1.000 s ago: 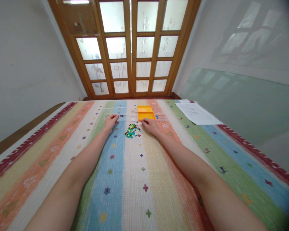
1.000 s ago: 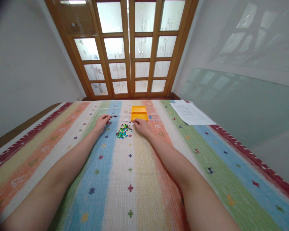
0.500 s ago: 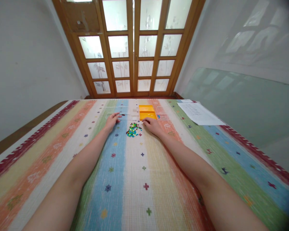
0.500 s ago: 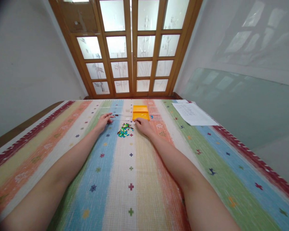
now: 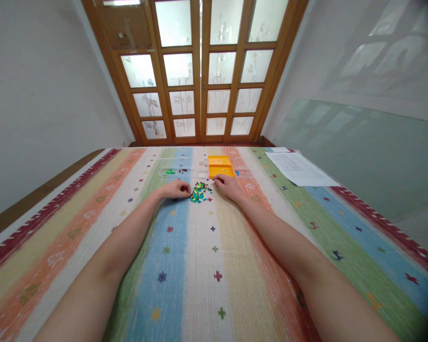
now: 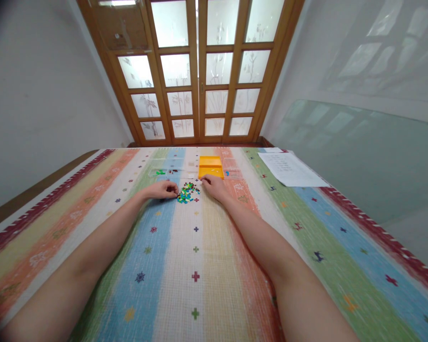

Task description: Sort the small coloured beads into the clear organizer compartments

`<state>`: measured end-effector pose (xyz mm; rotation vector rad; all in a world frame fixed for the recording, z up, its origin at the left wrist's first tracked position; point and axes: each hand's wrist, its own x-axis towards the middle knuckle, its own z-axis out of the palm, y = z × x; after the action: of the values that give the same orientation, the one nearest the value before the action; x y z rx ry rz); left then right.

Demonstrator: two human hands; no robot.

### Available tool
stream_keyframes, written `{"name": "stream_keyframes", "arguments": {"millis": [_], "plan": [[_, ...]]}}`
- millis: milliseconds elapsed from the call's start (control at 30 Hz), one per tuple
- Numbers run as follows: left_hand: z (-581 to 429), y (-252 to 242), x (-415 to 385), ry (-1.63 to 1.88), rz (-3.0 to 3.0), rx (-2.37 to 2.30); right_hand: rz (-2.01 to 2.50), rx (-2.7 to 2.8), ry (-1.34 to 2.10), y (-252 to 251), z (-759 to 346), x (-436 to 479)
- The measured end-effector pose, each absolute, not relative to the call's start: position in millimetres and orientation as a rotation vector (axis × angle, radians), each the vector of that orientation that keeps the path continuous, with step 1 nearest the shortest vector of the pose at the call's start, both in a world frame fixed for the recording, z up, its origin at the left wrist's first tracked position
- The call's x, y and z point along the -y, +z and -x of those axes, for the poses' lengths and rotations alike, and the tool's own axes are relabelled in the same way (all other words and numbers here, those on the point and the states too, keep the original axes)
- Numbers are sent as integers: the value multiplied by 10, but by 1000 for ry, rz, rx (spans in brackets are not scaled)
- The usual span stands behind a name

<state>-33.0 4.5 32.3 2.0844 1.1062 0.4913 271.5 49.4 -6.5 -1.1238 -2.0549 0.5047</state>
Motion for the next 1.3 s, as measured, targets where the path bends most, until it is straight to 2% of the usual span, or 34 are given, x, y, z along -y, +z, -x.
{"name": "stream_keyframes", "arguments": {"millis": [333,567,967,1300], "plan": [[229,260,-40,370,-2309,-1179,1113,2048,498,-90,-2716,-515],[225,190,-65,589,-2256,-1129,1113,2050,501,-65,-2716,-499],[381,-1,-260,1188,-1776,-1306,1099,2058,508,-137,-2730,-567],[379,12,-272,1294,-1523,-1439,1108,2046,537,-129,-2729,-554]]}}
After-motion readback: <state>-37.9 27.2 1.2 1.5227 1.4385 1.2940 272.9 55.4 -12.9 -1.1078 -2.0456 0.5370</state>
